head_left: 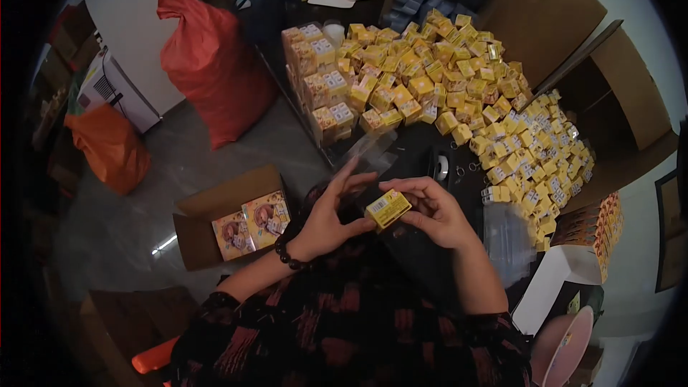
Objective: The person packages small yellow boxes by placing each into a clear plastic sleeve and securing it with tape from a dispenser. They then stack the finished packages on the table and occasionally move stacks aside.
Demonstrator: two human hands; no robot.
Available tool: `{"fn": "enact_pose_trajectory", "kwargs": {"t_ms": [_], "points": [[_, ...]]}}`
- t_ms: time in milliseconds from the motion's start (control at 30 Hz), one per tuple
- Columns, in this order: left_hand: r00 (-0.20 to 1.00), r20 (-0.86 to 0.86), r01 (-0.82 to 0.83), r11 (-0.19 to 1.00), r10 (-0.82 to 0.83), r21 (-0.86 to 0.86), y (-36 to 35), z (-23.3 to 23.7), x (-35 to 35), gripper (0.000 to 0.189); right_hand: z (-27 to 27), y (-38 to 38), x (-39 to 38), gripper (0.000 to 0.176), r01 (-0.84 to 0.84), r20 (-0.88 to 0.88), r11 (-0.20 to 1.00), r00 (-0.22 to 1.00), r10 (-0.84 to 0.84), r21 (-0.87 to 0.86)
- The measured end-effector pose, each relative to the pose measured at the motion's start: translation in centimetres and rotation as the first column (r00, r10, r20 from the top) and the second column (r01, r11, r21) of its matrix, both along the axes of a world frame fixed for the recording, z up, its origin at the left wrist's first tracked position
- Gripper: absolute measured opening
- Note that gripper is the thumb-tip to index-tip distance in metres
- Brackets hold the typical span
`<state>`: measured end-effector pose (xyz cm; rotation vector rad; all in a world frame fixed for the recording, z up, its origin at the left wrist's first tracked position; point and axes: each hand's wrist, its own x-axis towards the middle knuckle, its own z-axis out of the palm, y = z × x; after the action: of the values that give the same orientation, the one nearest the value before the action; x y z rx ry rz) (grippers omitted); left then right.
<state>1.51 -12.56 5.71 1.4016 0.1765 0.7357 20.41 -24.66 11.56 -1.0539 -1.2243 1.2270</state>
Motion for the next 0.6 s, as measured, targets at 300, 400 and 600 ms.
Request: {"fn": "enact_pose_trajectory", "kwargs": {"t_ms": [300,400,600], "points": [[0.984,-0.119,-0.082,0.924,0.135,0.373,-2.9,1.4,0.1,0.105,-2.0,-3.5,-6.0,0.043,0.319,-0.364,0.946,0.875,-0.320,-0.066],[0.983,-0.155,-0.022,0.892,0.103,0.451,-3.3,1.3,-0.5,0.106,-0.9,-4.3,-4.9,0.045,0.211,-0.254,0.968,0.937,-0.239,-0.132],[0.996,-0.093,0.049,0.927,-0.015,0.371,-3.2,1.6,-0.7,0.098,0.3,-4.9,-4.1,0.048,0.484,-0.429,0.874,0.783,-0.450,-0.034]]}}
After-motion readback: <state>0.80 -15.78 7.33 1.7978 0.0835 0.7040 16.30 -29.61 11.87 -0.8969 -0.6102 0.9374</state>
